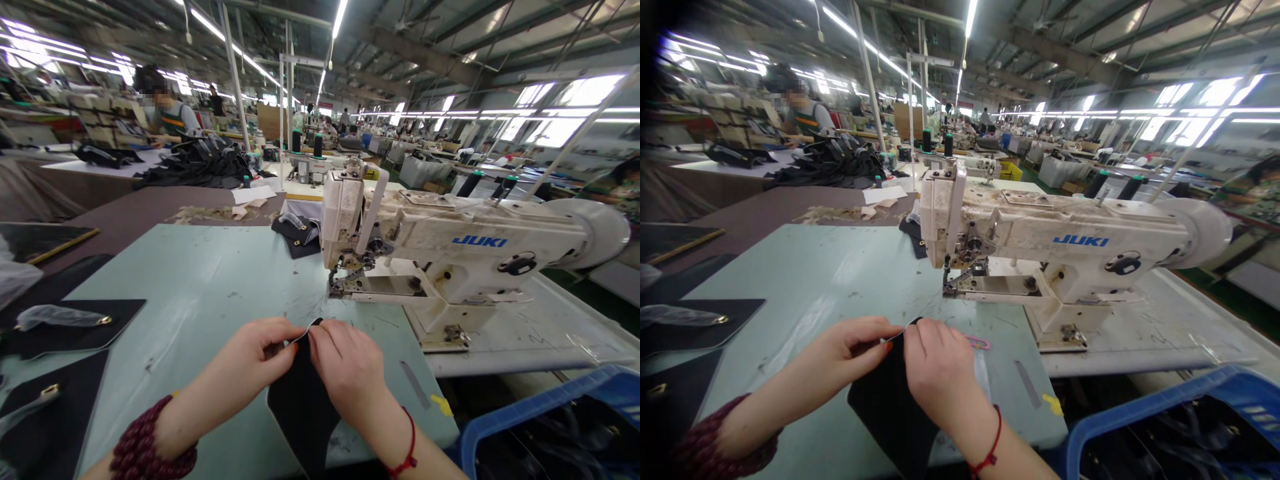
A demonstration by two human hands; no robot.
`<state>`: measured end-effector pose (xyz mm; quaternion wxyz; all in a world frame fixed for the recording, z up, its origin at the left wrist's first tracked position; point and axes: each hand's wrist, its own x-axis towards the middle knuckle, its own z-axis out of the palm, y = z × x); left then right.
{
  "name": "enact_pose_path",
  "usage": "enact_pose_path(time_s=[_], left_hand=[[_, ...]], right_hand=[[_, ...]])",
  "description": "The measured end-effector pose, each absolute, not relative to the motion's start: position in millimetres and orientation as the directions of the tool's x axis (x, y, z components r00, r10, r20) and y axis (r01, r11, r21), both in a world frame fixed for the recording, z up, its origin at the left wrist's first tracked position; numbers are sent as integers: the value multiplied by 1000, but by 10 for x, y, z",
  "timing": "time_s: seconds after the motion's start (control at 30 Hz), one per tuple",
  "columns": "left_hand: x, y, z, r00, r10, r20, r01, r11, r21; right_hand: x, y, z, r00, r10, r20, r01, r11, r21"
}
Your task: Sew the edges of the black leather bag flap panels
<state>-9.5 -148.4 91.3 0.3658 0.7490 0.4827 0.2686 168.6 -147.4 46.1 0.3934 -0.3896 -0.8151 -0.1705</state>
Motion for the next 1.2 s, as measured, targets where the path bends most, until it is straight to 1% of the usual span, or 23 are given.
enact_pose_path(time_s=[0.03, 0.07, 0.1, 0.17, 0.2, 0.23, 0.33, 0.47, 0.5, 0.53, 0.57, 0.6, 0.67, 0.73, 0.87, 0.97, 1.07, 1.13, 1.2], left_hand=[[-90, -1490, 923, 397, 916, 56, 532, -280, 799], [-90, -1495, 927, 396, 917, 53, 538, -279, 795], [-93, -1499, 924, 392, 919, 42, 543, -268, 796], [-105, -1504, 907, 379, 925, 11, 546, -233, 805], [-111, -1506, 899, 376, 927, -3, 544, -218, 811], [-116, -1508, 892, 379, 925, -12, 538, -210, 816], [-117, -1517, 890, 402, 916, -12, 528, -221, 820], [-117, -1522, 897, 409, 913, 11, 531, -247, 811], [-122, -1521, 892, 406, 914, 13, 530, -247, 811], [-131, -1519, 885, 400, 916, 11, 530, -241, 813], [-142, -1516, 876, 390, 921, 5, 533, -230, 815], [-154, -1512, 867, 379, 926, -8, 536, -212, 817], [-178, -1502, 848, 354, 934, -34, 534, -173, 827], [-195, -1489, 837, 339, 939, -53, 520, -140, 842], [-199, -1466, 834, 338, 937, -86, 490, -98, 866], [-197, -1468, 834, 338, 937, -83, 472, -93, 877], [-205, -1485, 827, 316, 945, -85, 482, -83, 872], [-207, -1497, 824, 292, 951, -102, 501, -61, 864], [-200, -1504, 825, 288, 951, -111, 505, -53, 862]], right_hand=[[1681, -1469, 459, -364, 527, 768, 765, 640, -76], [1681, -1460, 449, -337, 561, 756, 744, 651, -151], [1685, -1447, 434, -305, 603, 737, 703, 665, -253], [1700, -1421, 401, -250, 681, 688, 552, 684, -477], [1706, -1411, 386, -227, 709, 668, 463, 682, -566], [1710, -1407, 376, -209, 726, 656, 382, 678, -628], [1706, -1426, 374, -165, 751, 639, 240, 659, -713], [1765, -1484, 347, -180, 805, 566, 189, 593, -783], [1815, -1487, 307, -178, 820, 544, 200, 572, -796], [1882, -1481, 244, -161, 834, 528, 252, 552, -795], [1965, -1464, 159, -131, 843, 521, 340, 532, -776], [2059, -1438, 51, -102, 846, 523, 444, 509, -737], [2255, -1367, -213, -76, 837, 542, 635, 460, -621], [2416, -1296, -500, -96, 828, 552, 727, 437, -529], [2547, -1197, -935, -125, 827, 548, 789, 418, -451], [2551, -1148, -1033, -120, 829, 547, 795, 410, -447], [2519, -1200, -911, -73, 833, 549, 768, 398, -502], [2441, -1339, -727, -18, 836, 548, 743, 379, -552], [2298, -1534, -507, 5, 835, 550, 680, 400, -614]])
